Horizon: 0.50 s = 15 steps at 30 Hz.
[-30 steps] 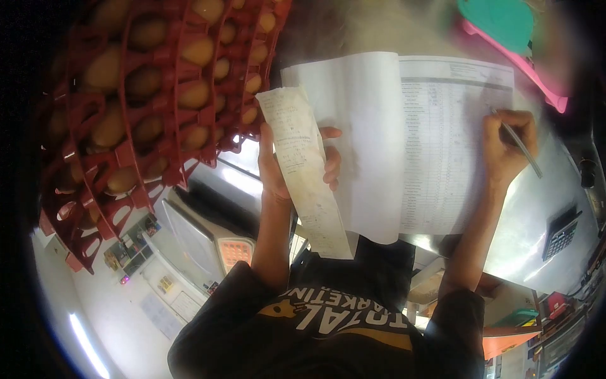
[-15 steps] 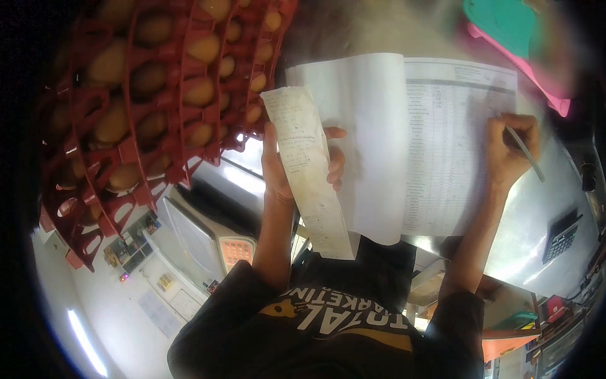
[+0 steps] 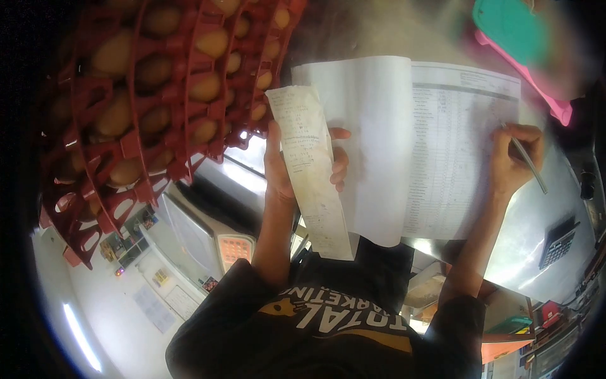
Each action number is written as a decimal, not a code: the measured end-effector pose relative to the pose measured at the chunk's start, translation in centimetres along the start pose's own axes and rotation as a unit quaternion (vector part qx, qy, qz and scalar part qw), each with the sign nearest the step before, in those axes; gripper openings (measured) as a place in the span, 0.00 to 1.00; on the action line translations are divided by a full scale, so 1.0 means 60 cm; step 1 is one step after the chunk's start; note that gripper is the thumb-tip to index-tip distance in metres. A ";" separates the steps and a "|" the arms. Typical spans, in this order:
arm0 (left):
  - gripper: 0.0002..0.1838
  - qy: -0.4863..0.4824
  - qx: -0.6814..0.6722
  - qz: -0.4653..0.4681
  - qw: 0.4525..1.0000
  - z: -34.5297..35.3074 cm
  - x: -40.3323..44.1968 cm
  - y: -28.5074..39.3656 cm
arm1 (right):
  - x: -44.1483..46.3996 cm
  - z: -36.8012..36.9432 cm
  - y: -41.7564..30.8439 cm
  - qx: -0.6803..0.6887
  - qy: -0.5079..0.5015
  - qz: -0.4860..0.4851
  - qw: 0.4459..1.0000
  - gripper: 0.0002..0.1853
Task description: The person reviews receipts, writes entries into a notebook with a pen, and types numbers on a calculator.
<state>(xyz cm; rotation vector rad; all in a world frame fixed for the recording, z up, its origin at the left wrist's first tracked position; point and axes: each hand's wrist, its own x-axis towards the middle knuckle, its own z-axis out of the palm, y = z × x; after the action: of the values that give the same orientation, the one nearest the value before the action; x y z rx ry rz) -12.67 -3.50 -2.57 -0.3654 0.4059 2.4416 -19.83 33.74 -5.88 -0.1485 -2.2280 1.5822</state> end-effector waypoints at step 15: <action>0.65 0.013 -0.003 -0.007 1.000 0.003 -0.001 0.001 | -0.007 0.005 -0.011 -0.023 -0.005 0.013 1.000 0.08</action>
<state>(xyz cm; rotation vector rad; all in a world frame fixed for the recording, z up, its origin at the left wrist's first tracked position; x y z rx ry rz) -12.70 -3.50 -2.34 -0.4023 0.4065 2.4280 -19.43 33.12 -5.44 -0.1832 -2.2806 1.5491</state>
